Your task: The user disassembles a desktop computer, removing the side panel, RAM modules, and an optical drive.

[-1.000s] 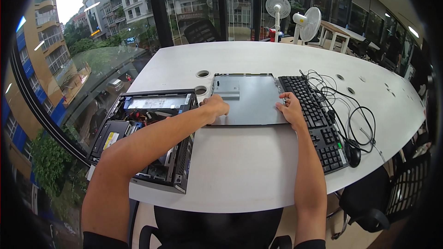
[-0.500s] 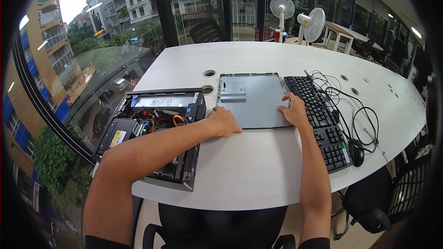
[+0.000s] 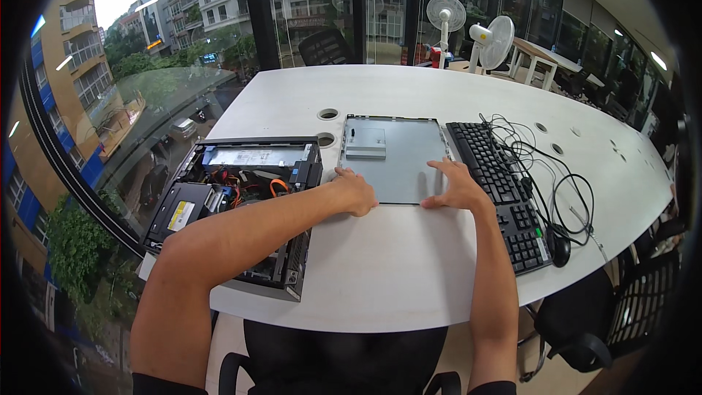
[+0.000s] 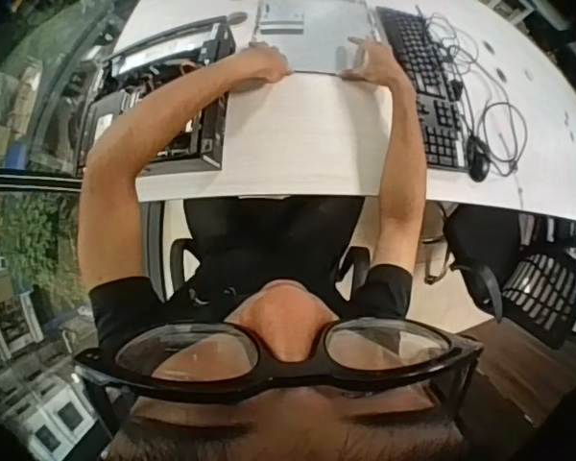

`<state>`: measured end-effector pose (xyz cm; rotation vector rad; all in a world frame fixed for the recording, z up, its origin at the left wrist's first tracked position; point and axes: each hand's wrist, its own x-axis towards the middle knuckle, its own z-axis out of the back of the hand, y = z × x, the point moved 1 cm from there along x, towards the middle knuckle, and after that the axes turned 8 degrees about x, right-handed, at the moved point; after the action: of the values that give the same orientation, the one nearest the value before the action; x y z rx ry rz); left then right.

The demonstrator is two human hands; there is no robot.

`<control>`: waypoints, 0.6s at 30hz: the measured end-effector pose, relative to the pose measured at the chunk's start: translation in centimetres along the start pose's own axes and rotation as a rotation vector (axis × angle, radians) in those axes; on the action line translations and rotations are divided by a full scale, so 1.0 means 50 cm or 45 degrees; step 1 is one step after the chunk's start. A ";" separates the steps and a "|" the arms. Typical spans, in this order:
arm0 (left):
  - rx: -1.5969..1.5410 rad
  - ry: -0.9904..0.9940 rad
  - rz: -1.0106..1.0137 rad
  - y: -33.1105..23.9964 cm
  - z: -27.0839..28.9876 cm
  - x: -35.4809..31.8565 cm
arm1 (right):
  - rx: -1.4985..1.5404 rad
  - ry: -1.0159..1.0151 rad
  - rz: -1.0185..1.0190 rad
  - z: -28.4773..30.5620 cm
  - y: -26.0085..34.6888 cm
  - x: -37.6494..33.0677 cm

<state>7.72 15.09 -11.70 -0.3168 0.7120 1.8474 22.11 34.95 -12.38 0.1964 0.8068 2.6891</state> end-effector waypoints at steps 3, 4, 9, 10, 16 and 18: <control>-0.009 0.006 0.018 0.014 -0.004 0.029 | 0.061 -0.072 0.115 -0.010 -0.012 0.011; -0.002 0.028 0.028 0.023 -0.006 0.042 | 0.106 -0.096 0.182 -0.013 -0.009 0.015; -0.091 0.003 0.041 0.057 -0.002 0.076 | 0.088 -0.280 0.179 -0.045 -0.008 0.020; -0.082 0.009 0.064 0.062 -0.003 0.084 | 0.034 -0.281 0.199 -0.047 -0.003 0.019; -0.088 -0.028 0.142 0.071 -0.012 0.102 | -0.267 -0.603 0.382 -0.027 -0.042 0.031; -0.094 -0.005 0.138 0.048 0.026 0.050 | -0.353 -0.711 0.085 0.007 -0.077 0.021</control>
<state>4.70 17.20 -11.24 -0.3281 0.6705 1.9801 22.22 38.52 -14.20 0.8653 0.2596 2.5617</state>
